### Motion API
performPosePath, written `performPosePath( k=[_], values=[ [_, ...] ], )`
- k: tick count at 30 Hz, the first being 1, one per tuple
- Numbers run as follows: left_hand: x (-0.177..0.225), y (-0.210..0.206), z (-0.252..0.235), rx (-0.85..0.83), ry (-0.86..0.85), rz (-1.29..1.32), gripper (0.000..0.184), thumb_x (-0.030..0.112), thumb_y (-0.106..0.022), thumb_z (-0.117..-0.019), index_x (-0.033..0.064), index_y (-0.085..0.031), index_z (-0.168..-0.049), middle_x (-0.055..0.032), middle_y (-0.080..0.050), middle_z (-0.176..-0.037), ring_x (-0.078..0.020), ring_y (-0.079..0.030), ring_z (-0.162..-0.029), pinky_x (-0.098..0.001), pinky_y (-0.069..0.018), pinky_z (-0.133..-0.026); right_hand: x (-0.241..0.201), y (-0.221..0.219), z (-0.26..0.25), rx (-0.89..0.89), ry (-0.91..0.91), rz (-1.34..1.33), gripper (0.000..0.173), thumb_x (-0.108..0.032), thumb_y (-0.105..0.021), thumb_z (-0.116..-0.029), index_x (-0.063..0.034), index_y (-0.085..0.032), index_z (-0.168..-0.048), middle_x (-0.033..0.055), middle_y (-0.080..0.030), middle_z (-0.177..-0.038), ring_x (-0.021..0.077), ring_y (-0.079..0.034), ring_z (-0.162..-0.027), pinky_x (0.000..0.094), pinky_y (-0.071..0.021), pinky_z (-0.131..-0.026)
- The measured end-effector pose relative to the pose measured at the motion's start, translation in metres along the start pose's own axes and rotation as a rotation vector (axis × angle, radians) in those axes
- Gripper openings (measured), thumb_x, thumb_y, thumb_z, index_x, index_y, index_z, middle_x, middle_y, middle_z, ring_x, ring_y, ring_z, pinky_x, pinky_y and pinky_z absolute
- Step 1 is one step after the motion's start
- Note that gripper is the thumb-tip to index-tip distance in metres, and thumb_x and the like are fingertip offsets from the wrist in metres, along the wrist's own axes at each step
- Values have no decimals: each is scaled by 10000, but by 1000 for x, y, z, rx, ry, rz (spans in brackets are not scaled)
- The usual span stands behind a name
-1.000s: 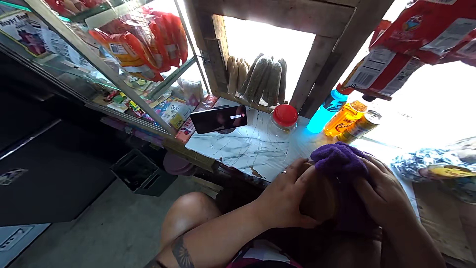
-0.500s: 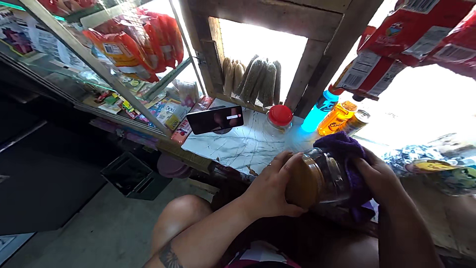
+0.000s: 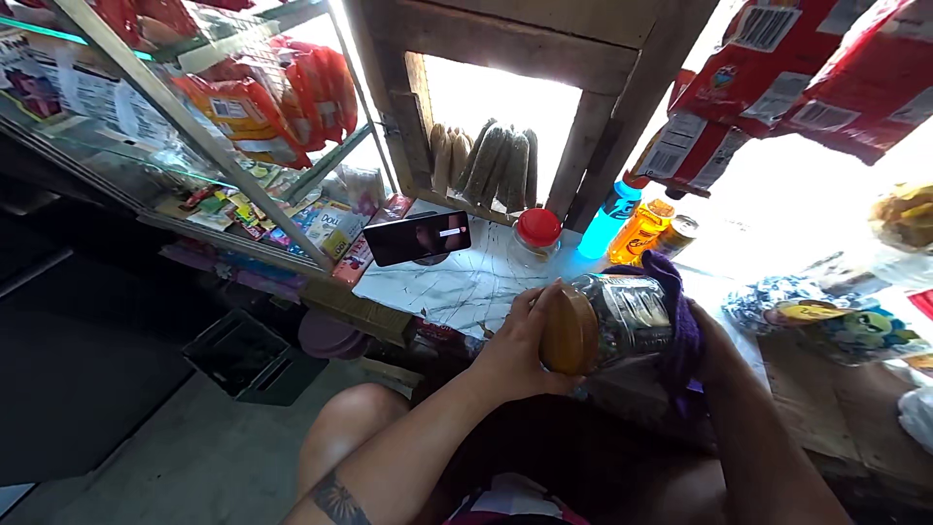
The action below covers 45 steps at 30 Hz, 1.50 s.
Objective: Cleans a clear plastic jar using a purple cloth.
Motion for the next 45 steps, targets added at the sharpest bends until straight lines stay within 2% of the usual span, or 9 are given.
performPosePath(
  k=[6,11,13,15,23,31,38,42,45],
  values=[
    [2,0,2,6,31,-5,1243,467,-920,-646,159,-219,-1624,-231,-376,-1524,-293,-540,-1295,-433,-528,-1015,-11,-5,3,-35,104,-30,335,-312,-369,-1099,-113,-604,-1232,-11,-713,-983,59,-689,-888,269,-595,-776],
    [5,0,4,28,25,0,1246,450,-937,-623,166,-245,-1619,-250,-378,-1520,-331,-564,-1266,-467,-548,-980,-43,-7,29,126,343,432,483,-289,-568,-993,1,-538,-1379,48,-679,-1177,16,-659,-1015,235,-558,-892],
    [9,0,5,47,-7,-12,1238,447,-937,-613,134,-272,-1609,-260,-386,-1519,-347,-553,-1280,-478,-542,-982,-55,-18,43,118,528,740,533,-347,-532,-975,40,-618,-1331,222,-584,-1392,242,-566,-1293,421,-463,-1064],
    [14,0,6,61,-42,-23,1221,436,-935,-608,109,-298,-1597,-274,-387,-1514,-359,-532,-1307,-479,-533,-1000,-63,-37,59,93,718,947,550,-396,-454,-990,22,-679,-1267,292,-538,-1429,421,-499,-1357,563,-405,-1097],
    [48,-8,18,120,-294,-146,1047,409,-920,-608,65,-479,-1493,-345,-397,-1501,-404,-497,-1357,-448,-479,-1086,-75,-92,119,-96,1185,1013,515,-437,-320,-1083,-109,-675,-1260,161,-589,-1438,317,-491,-1404,572,-317,-1172],
    [49,-7,13,93,-295,-156,1104,450,-911,-654,158,-376,-1573,-305,-394,-1522,-377,-459,-1396,-449,-445,-1123,-83,-60,69,-53,893,967,554,-445,-383,-1030,-30,-712,-1193,193,-667,-1271,345,-585,-1259,578,-391,-1085],
    [29,-4,5,83,-163,-82,1216,494,-891,-682,-46,-262,-1572,-298,-330,-1575,-350,-406,-1446,-434,-411,-1155,-74,-35,30,21,600,940,590,-518,-461,-979,-54,-694,-1259,194,-603,-1377,348,-526,-1322,571,-403,-1078],
    [5,-6,3,-5,68,10,1251,694,-781,-724,82,-172,-1630,-247,-308,-1594,-304,-537,-1321,-451,-539,-994,-56,-20,17,44,371,803,662,-502,-563,-950,-51,-548,-1435,222,-513,-1462,297,-539,-1314,529,-439,-1065],
    [-9,-6,6,-61,231,66,1119,812,-548,-832,185,-115,-1651,-213,-350,-1579,-292,-559,-1293,-501,-529,-994,-45,-14,16,51,250,672,742,-518,-590,-934,-74,-440,-1509,155,-648,-1295,180,-650,-1146,438,-522,-984]
  ],
)
Point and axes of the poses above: each hand's wrist, its own z-axis away from the middle knuckle, its own y-axis out of the back of the hand, x = y × z, the point moved 10 cm from there along -z, towards the middle knuckle
